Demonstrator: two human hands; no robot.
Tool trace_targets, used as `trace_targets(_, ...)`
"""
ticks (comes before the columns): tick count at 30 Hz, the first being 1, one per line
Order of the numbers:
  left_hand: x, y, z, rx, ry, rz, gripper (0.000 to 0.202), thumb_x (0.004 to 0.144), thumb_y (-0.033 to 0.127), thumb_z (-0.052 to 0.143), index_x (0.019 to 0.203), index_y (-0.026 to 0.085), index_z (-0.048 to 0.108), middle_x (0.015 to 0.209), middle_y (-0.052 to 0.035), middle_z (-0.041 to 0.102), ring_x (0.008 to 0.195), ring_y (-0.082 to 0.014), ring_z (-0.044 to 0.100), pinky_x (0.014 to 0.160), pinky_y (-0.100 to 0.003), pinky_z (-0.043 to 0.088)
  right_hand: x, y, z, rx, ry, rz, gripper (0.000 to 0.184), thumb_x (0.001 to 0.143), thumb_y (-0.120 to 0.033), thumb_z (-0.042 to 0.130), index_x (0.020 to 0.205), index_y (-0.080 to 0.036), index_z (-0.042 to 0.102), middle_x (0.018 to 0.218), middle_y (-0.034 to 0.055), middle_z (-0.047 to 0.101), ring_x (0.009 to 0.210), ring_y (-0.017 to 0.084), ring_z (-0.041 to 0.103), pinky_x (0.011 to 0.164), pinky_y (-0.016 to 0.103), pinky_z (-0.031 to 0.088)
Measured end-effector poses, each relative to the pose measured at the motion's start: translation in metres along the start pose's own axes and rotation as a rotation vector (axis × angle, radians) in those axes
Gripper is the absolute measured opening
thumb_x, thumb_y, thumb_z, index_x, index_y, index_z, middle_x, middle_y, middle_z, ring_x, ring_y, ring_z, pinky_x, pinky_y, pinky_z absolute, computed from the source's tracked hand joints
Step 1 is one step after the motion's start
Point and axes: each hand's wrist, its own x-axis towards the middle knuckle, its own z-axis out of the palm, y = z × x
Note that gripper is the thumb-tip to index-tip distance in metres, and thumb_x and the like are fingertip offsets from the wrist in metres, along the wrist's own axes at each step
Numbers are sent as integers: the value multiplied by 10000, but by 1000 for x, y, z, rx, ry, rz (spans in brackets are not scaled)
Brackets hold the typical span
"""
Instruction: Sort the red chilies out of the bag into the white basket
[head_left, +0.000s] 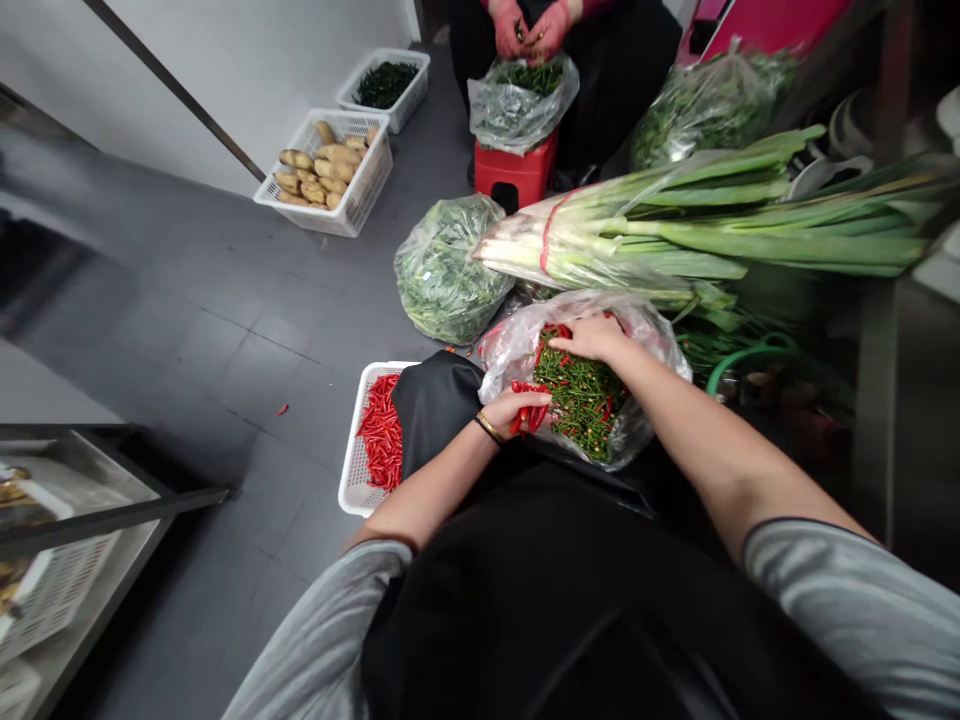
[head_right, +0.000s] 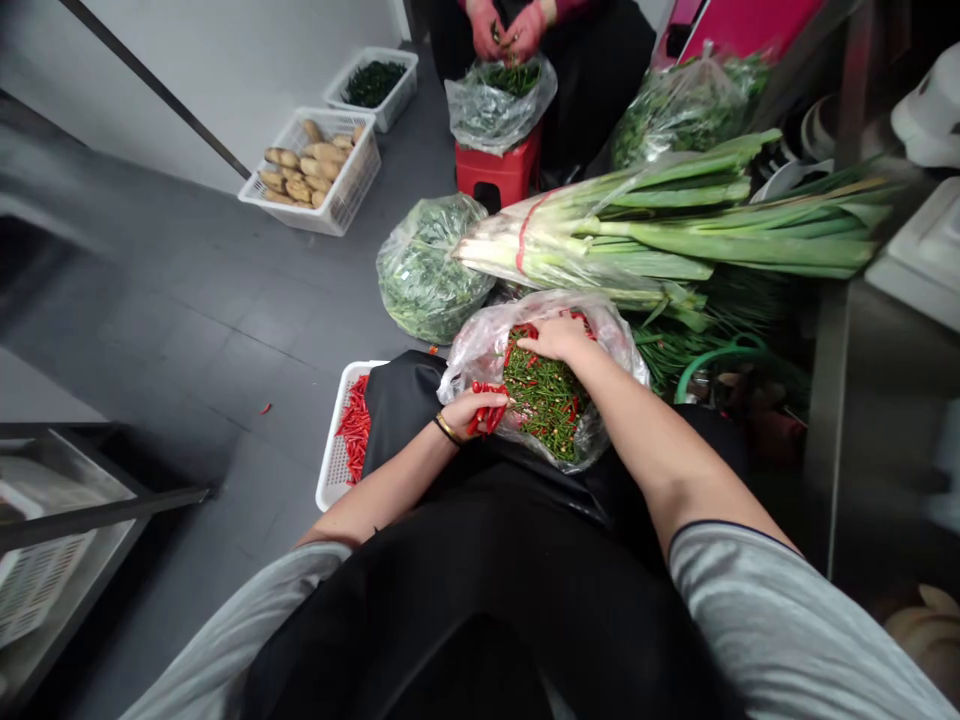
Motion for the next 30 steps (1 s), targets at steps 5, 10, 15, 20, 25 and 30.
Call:
trace_targets(5,1,4,-3,-17,-87,64,394,541,345,844,690,130,550,461,47,512,325,-41,366,357,-199,150,-74,-32,18,-123,190,-203,475,932,-492,464,1303,-238,617,1383,190,503,1232,376,457,924,496,402)
trace_targets(10,0,7,-5,0,-97,75,386,568,348,807,782,101,602,638,-24,653,358,-37,412,354,-201,123,-136,-40,52,-120,327,-361,377,951,-316,466,1255,-199,657,1335,184,559,1309,341,392,999,464,341)
trace_targets(15,-5,10,-3,53,-51,66,384,550,336,825,752,104,594,555,24,551,384,-34,401,372,-205,187,-151,-18,44,8,238,-467,333,938,-331,507,1178,-211,703,1229,148,644,1214,303,524,988,431,378)
trace_targets(20,-6,13,0,18,-155,79,414,521,356,822,627,146,481,519,51,436,422,-30,374,376,-185,167,-115,5,-8,175,265,-194,393,980,-370,380,1079,-200,720,1074,102,718,955,228,652,852,334,459)
trace_targets(25,-1,11,-3,60,-68,117,362,534,352,773,700,144,527,568,32,529,421,-48,432,367,-185,187,-49,-19,-16,103,70,156,465,929,-459,465,1091,-105,719,1142,211,690,1052,328,644,844,403,480)
trace_targets(30,-3,11,-4,116,-26,82,327,559,339,755,727,134,562,561,36,551,371,-41,401,353,-193,182,-32,-8,-10,213,-27,213,301,811,-337,631,978,-107,729,993,180,727,959,289,680,792,347,511)
